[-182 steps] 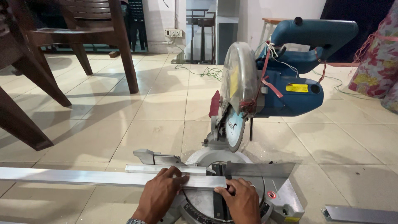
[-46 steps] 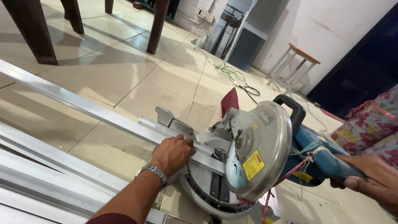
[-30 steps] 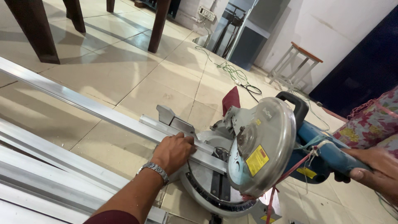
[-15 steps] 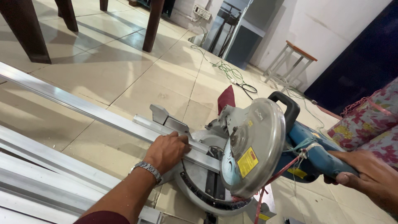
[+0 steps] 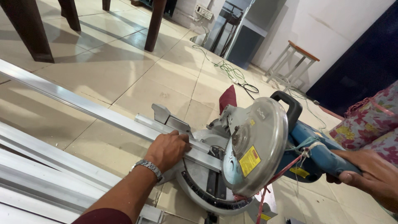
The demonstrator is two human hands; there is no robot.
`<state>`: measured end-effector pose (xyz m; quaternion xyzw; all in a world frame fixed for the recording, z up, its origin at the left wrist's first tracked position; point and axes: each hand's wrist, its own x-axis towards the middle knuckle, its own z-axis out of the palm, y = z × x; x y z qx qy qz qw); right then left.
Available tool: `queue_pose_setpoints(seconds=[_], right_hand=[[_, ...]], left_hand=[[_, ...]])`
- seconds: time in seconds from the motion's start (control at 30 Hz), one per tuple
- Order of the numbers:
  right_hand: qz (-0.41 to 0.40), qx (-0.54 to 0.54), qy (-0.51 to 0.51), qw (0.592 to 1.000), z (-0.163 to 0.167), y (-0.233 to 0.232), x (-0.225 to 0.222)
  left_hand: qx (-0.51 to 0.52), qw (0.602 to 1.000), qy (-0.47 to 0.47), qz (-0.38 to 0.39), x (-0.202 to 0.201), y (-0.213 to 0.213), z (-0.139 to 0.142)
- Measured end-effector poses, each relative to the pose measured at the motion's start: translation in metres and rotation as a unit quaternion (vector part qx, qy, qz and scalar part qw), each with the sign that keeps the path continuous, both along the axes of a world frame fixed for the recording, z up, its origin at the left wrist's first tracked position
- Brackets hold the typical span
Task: The person uses a miter saw to cut several aluminum profiles into shorter pieces. They position each profile on the saw's base, lower the blade to cut, then remove and set aside the cut pieces. The process repeats for multiple profiles throughout the clip.
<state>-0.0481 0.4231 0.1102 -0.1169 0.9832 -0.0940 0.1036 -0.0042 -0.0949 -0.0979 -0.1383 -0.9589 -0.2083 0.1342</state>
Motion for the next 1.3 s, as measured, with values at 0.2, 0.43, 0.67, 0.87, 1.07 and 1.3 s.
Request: queue_pose_setpoints(seconds=[0.2, 0.43, 0.67, 0.87, 1.07, 1.3], right_hand=[[0.004, 0.004, -0.008, 1.0, -0.003, 0.005, -0.005], [0.022, 0.022, -0.013, 0.999, 0.003, 0.002, -0.008], [0.041, 0.005, 0.007, 0.999, 0.006, 0.005, -0.009], [0.017, 0.032, 0.005, 0.999, 0.006, -0.002, -0.009], [0.019, 0.061, -0.014, 0.998, 0.015, -0.002, -0.008], [-0.02, 0.028, -0.002, 0.999, 0.0, 0.007, -0.014]], left_hand=[[0.002, 1.0, 0.001, 0.0, -0.002, 0.001, -0.002], [-0.006, 1.0, 0.009, -0.019, 0.003, -0.001, -0.001], [0.006, 1.0, 0.002, -0.013, 0.005, -0.002, 0.0], [0.014, 1.0, -0.019, 0.01, 0.001, 0.001, -0.001], [-0.031, 0.999, -0.017, -0.003, 0.002, 0.002, 0.003], [-0.014, 1.0, -0.011, -0.016, 0.006, 0.0, 0.004]])
